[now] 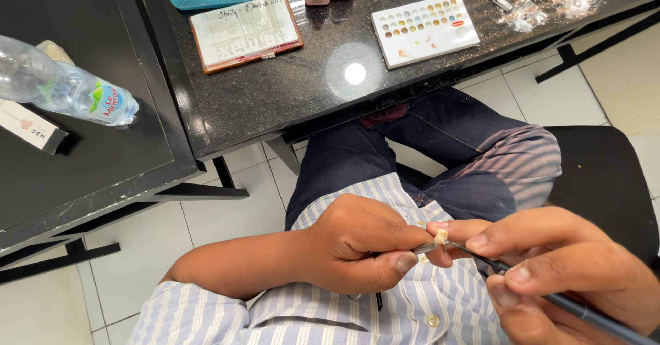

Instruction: The person holds a small tooth-shaped object with a metal tool and applies paint to it using a fine brush. They repeatedly dip the brush into a color palette and apply paint to the object's surface, rotating it to access different sides.

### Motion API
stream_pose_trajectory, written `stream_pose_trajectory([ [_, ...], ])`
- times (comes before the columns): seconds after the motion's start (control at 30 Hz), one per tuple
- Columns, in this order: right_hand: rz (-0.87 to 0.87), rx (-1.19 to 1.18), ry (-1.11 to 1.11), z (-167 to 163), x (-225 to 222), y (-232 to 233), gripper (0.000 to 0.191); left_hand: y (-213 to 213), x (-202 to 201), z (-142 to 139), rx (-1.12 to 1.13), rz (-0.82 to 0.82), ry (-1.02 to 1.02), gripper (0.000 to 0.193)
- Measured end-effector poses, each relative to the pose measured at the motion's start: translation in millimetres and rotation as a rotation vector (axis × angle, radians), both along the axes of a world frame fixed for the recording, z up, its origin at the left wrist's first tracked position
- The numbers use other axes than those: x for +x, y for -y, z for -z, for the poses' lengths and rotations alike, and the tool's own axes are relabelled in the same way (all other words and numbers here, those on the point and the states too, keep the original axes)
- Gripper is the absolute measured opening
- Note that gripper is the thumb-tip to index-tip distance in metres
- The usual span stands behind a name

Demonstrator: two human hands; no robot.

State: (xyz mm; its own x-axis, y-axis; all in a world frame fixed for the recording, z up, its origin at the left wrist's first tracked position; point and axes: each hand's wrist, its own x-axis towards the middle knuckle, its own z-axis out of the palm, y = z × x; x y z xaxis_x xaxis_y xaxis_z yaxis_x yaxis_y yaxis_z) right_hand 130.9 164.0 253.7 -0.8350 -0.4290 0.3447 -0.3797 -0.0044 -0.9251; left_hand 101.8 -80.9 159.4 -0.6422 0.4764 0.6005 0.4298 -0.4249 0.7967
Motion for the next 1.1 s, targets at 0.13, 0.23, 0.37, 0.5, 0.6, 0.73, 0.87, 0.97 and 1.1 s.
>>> stream_pose_trajectory([
  [0.13, -0.006, -0.034, 0.023, -0.4, -0.5, -0.6, 0.017, 7.4, -2.4, -12.5, -0.110, -0.049, -0.050, 0.037],
  [0.23, -0.030, -0.047, 0.021, -1.1, -4.8, -1.2, 0.015, 8.6, -2.9, -17.7, -0.130, -0.049, -0.032, 0.038],
  [0.37, -0.026, -0.084, 0.061, -0.2, -7.8, -1.9, 0.014, 8.5, -3.4, -20.1, -0.124, -0.031, -0.015, 0.039],
  [0.5, -0.008, -0.101, 0.065, 2.2, -3.3, 0.5, 0.010, 9.8, -3.4, -19.6, -0.172, -0.057, -0.029, 0.038],
  [0.6, 0.011, -0.118, 0.091, 3.6, 0.3, 2.4, 0.008, 10.7, -3.6, -19.3, -0.184, -0.057, -0.033, 0.036],
  [0.73, 0.017, -0.160, 0.083, 6.8, -0.4, 3.6, 0.008, 10.9, -2.8, -19.1, -0.171, -0.056, -0.036, 0.033],
  [0.87, -0.002, -0.163, 0.063, 9.4, -3.5, 2.7, 0.010, 10.9, -2.9, -18.5, -0.176, -0.060, -0.037, 0.037],
  [0.97, -0.021, -0.161, 0.059, 9.1, -5.0, 1.3, 0.011, 11.4, -2.8, -18.5, -0.182, -0.051, -0.026, 0.040],
  [1.1, -0.048, -0.146, 0.071, 6.4, -6.2, -1.3, 0.009, 11.7, -2.6, -19.6, -0.166, -0.032, -0.018, 0.034],
])
